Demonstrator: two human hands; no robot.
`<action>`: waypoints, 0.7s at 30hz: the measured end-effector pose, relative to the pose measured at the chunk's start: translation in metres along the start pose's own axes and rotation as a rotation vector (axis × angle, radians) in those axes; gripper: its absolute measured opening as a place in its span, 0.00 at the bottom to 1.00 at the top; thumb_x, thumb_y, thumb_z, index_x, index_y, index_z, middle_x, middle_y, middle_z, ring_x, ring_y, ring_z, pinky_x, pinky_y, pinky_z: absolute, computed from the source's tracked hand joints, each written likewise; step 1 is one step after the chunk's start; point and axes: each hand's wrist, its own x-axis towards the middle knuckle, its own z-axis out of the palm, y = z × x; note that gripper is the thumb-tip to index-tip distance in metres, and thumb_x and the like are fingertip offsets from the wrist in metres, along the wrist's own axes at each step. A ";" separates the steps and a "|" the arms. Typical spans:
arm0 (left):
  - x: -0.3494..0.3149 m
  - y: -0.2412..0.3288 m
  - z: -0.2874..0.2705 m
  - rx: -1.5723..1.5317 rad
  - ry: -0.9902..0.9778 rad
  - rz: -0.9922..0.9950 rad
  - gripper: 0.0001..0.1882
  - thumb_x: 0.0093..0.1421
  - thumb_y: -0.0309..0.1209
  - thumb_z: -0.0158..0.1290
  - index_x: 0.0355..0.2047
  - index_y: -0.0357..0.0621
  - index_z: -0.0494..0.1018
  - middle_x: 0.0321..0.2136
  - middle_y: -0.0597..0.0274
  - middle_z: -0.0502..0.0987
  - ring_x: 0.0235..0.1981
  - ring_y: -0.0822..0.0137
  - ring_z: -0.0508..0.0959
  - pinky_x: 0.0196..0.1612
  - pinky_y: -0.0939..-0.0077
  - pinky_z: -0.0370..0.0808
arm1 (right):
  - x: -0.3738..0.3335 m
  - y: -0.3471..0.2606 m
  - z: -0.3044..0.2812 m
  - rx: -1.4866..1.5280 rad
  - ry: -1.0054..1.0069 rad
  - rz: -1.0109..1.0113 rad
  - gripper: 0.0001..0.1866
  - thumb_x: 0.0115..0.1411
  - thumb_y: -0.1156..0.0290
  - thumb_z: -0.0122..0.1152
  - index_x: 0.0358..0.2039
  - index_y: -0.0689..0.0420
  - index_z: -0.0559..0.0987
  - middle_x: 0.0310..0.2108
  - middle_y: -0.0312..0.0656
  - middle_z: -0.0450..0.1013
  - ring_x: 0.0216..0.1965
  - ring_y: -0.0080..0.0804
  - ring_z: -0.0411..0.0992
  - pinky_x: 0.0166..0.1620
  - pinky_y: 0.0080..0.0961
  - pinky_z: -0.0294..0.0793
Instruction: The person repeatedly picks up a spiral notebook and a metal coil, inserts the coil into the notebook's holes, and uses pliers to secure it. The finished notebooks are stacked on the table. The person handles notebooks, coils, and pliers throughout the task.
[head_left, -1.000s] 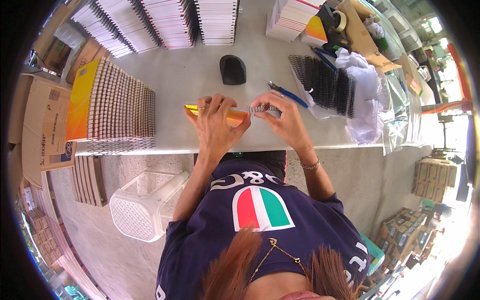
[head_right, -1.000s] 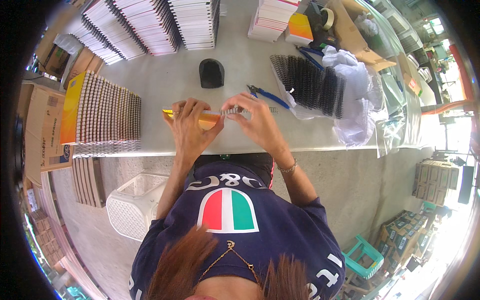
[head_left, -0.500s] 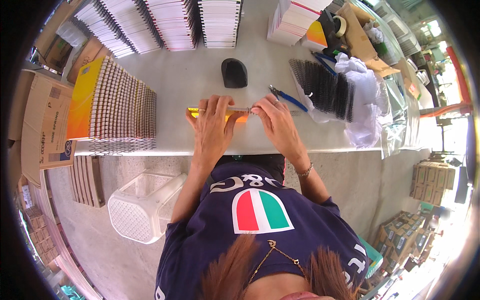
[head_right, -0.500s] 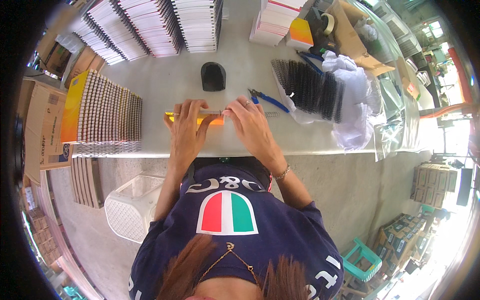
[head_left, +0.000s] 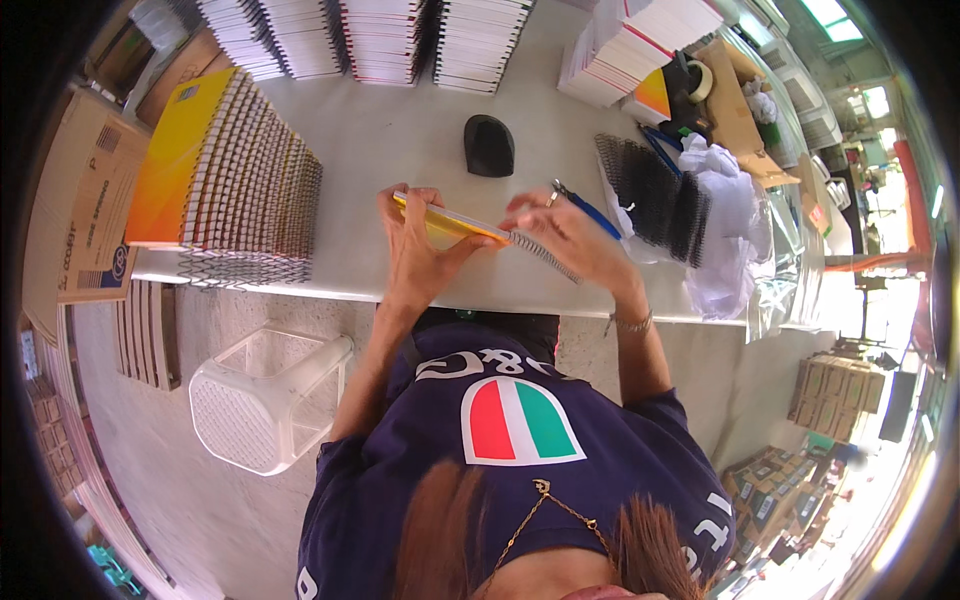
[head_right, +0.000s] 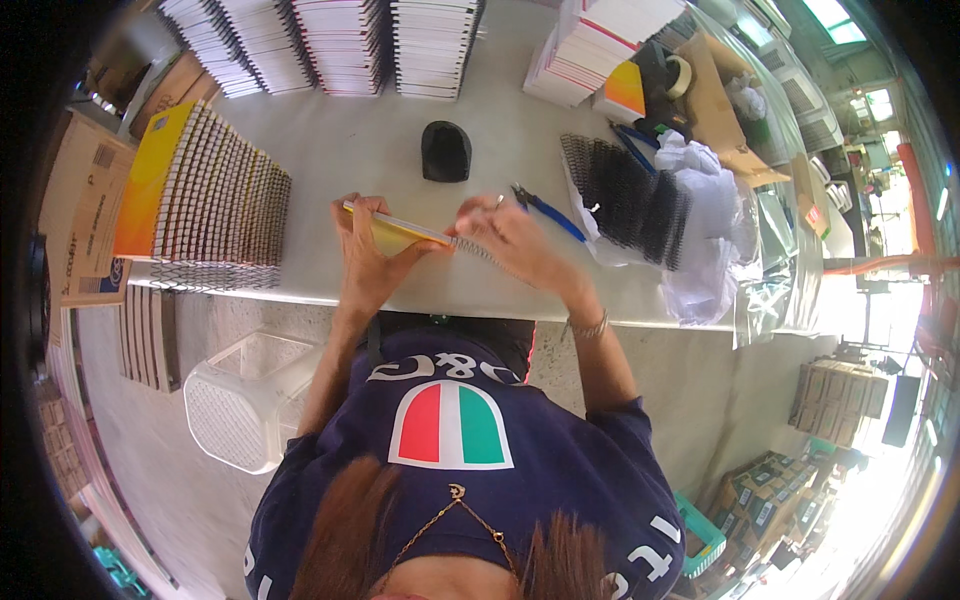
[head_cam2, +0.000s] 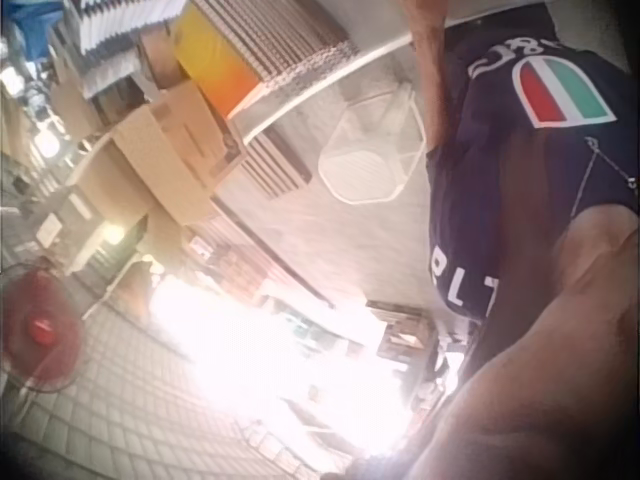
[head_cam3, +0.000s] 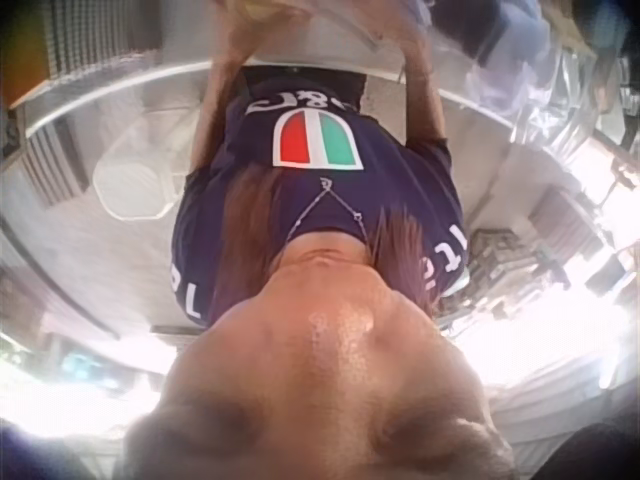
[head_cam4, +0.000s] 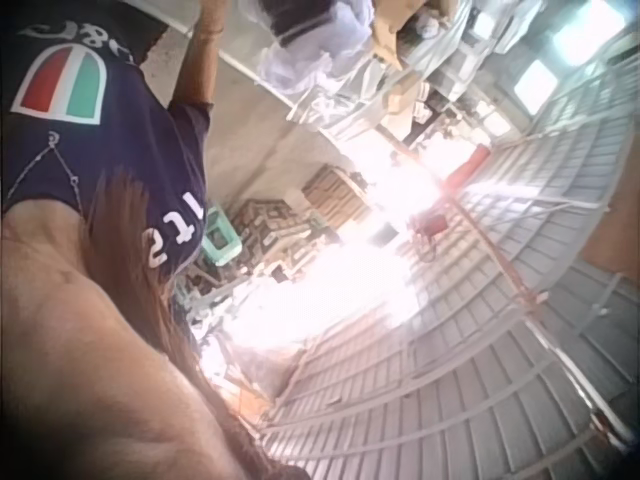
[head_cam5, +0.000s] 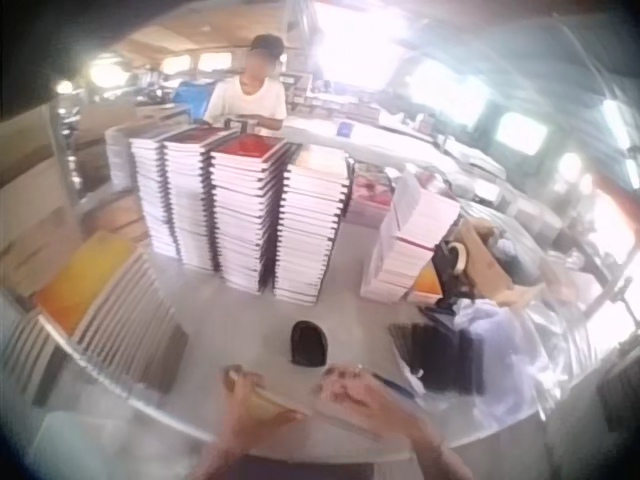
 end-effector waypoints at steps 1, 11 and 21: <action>0.005 -0.006 -0.005 -0.017 -0.004 0.037 0.40 0.38 0.39 0.76 0.45 0.41 0.63 0.43 0.54 0.66 0.49 0.48 0.60 0.52 0.51 0.64 | 0.013 0.005 -0.005 -0.158 0.096 -0.076 0.13 0.59 0.71 0.66 0.44 0.56 0.78 0.56 0.47 0.68 0.57 0.46 0.67 0.58 0.40 0.66; 0.023 -0.026 -0.028 -0.137 -0.096 -0.023 0.42 0.33 0.41 0.78 0.45 0.46 0.64 0.45 0.54 0.64 0.53 0.52 0.62 0.54 0.56 0.69 | 0.070 0.075 -0.035 0.573 -0.133 -0.015 0.34 0.50 0.62 0.77 0.55 0.56 0.72 0.60 0.51 0.65 0.65 0.45 0.59 0.63 0.41 0.64; 0.024 -0.036 -0.021 -0.118 -0.068 0.048 0.42 0.35 0.41 0.78 0.46 0.44 0.64 0.45 0.54 0.64 0.52 0.52 0.63 0.55 0.59 0.68 | 0.008 0.010 -0.019 0.329 -0.115 0.000 0.20 0.48 0.65 0.78 0.39 0.60 0.82 0.55 0.44 0.68 0.55 0.30 0.67 0.59 0.26 0.63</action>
